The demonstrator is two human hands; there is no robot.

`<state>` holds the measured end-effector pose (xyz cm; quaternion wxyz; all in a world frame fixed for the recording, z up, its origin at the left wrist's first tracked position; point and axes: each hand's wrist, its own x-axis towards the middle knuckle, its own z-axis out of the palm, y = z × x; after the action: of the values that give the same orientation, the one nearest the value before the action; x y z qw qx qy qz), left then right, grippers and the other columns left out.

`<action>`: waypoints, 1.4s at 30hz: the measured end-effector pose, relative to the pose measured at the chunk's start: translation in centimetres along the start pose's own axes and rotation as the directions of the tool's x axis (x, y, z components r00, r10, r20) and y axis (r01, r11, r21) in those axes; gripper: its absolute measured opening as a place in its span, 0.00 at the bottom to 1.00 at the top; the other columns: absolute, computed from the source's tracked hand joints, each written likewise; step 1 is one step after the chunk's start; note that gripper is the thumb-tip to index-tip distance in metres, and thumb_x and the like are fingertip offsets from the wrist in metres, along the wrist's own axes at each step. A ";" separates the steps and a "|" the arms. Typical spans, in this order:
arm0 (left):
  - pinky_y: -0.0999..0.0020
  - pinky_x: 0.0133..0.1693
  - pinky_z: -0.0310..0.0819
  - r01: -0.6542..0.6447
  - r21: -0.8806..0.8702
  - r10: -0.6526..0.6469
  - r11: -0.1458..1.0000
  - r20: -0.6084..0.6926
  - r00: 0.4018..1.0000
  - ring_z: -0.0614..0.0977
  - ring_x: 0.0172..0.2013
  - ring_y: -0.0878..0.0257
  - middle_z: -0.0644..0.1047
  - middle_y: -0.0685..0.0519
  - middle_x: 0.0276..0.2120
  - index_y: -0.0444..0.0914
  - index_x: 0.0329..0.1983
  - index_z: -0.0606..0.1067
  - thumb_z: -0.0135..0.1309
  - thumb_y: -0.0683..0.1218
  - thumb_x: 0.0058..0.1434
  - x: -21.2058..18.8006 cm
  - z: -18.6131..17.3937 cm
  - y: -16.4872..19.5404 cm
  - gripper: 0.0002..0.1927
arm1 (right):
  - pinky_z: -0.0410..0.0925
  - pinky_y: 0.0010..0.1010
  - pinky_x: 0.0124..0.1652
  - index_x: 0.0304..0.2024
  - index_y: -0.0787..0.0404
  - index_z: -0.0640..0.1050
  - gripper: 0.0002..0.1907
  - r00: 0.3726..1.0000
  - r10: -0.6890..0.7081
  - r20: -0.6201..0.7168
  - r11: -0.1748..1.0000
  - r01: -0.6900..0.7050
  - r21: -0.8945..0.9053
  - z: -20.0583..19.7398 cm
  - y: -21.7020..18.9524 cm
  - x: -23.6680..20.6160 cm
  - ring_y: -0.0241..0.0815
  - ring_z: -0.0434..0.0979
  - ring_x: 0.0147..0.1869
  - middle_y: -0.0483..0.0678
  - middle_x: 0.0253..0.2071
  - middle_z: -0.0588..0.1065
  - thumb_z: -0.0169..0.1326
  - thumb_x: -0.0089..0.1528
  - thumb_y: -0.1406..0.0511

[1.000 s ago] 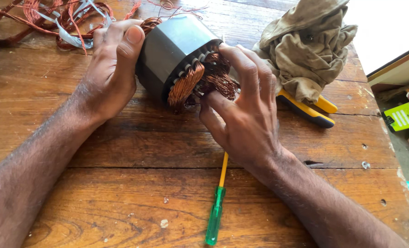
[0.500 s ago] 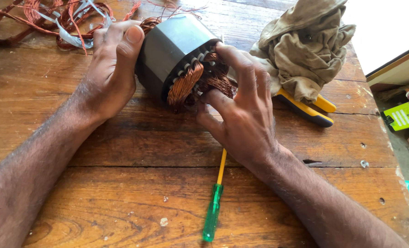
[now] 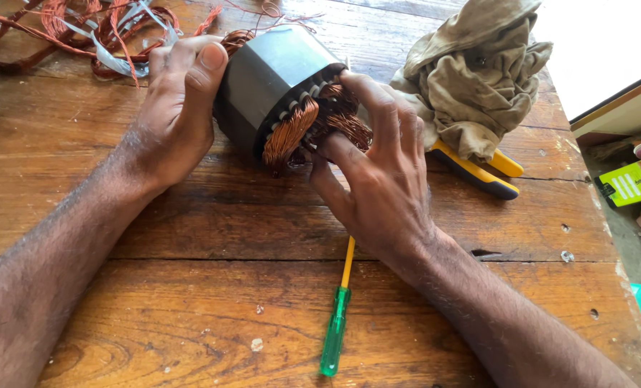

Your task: The person holds a cylindrical electrical component with copper windings and repeatedly adjusts the wires with both hands. A smartphone is briefly used to initiate a call, then the person resumes manipulating the windings on the component.

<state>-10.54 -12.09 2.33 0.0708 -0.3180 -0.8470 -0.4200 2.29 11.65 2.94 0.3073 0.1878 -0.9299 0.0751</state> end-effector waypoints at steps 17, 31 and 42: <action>0.47 0.67 0.42 -0.044 0.068 0.047 0.997 -0.051 0.998 0.59 0.66 0.50 0.66 0.46 0.65 0.36 0.67 0.70 0.17 0.74 0.72 -0.1 -0.1 -0.7 0.47 | 0.58 0.47 0.76 0.40 0.59 0.86 0.12 0.998 -0.037 -0.042 0.998 0.035 -0.047 0.0 -0.2 0.0 0.52 0.52 0.75 0.54 0.72 0.57 0.74 0.62 0.59; 0.44 0.71 0.44 -0.020 0.099 0.025 0.995 -0.053 0.998 0.53 0.73 0.46 0.60 0.38 0.72 0.32 0.72 0.64 0.13 0.75 0.70 0.1 0.5 -1.6 0.51 | 0.59 0.51 0.71 0.39 0.59 0.85 0.11 1.000 0.014 0.020 1.000 -0.013 -0.023 0.1 -0.3 0.4 0.56 0.54 0.73 0.58 0.72 0.55 0.70 0.58 0.61; 0.45 0.69 0.44 0.069 -0.044 -0.067 0.997 0.060 0.996 0.52 0.72 0.47 0.58 0.37 0.71 0.35 0.75 0.59 0.17 0.77 0.66 0.4 -1.0 -0.5 0.52 | 0.60 0.51 0.69 0.41 0.59 0.86 0.11 0.999 0.009 0.035 1.000 -0.009 -0.012 -0.2 -0.7 0.6 0.57 0.55 0.73 0.59 0.72 0.55 0.68 0.57 0.62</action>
<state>-11.31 -12.85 2.78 0.0244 -0.3026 -0.8491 -0.4323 2.26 10.87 3.46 0.2919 0.1833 -0.9363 0.0679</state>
